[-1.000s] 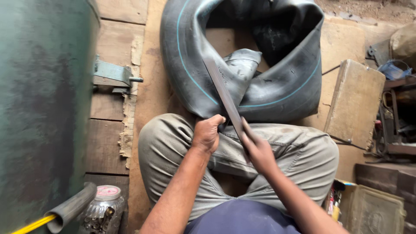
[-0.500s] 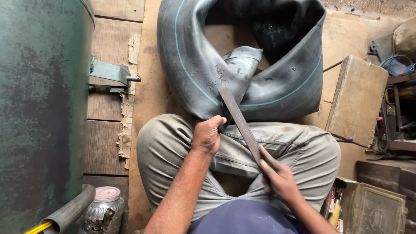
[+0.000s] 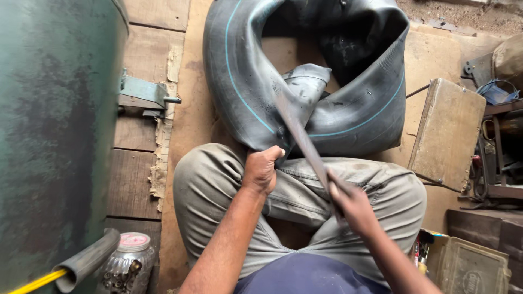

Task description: The person sits on the floor and uses a metal file to scrape and roughen the surface of a black rubber tire inner tube. They hold the tube steady with one hand while filing a specific area with the other.

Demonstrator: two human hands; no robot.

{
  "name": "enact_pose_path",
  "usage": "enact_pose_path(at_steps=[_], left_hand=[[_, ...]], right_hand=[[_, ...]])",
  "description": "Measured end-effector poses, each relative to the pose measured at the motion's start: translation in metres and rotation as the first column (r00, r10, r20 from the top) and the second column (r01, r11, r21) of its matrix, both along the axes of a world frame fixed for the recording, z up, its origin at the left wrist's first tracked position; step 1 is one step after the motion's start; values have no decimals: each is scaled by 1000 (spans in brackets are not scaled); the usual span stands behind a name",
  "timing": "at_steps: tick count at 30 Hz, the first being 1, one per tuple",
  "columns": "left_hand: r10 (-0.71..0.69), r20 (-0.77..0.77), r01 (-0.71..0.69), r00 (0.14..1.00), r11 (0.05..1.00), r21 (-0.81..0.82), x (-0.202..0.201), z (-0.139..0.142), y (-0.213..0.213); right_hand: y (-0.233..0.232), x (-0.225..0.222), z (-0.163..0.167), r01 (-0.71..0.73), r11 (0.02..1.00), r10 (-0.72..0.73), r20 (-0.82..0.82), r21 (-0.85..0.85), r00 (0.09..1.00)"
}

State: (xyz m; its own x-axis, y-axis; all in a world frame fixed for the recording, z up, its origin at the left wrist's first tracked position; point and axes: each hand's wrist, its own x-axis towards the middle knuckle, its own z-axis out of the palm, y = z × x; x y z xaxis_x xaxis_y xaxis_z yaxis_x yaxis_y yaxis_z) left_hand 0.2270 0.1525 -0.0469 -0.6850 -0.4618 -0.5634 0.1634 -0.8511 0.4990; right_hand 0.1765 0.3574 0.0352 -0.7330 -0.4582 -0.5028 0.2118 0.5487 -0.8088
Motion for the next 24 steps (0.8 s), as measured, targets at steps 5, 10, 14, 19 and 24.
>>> enact_pose_path(at_steps=[5,10,14,19,24], left_hand=[[-20,67,22,998,999,-34,-1,-6,1],[-93,80,94,992,996,-8,-4,-14,-6],[-68,28,69,997,997,-20,-4,-9,-3],[17,19,-17,1000,1000,19,-2,0,4],[-49,114,42,992,997,60,0,-9,2]], right_hand=[[-1,29,4,9,998,-9,0,56,1000],[-113,-49,-36,3,962,-37,-120,-272,992],[-93,-60,-29,20,963,-60,-142,-269,988],[12,6,11,38,999,-37,24,-17,999],[-7,19,1,35,999,-35,9,17,999]])
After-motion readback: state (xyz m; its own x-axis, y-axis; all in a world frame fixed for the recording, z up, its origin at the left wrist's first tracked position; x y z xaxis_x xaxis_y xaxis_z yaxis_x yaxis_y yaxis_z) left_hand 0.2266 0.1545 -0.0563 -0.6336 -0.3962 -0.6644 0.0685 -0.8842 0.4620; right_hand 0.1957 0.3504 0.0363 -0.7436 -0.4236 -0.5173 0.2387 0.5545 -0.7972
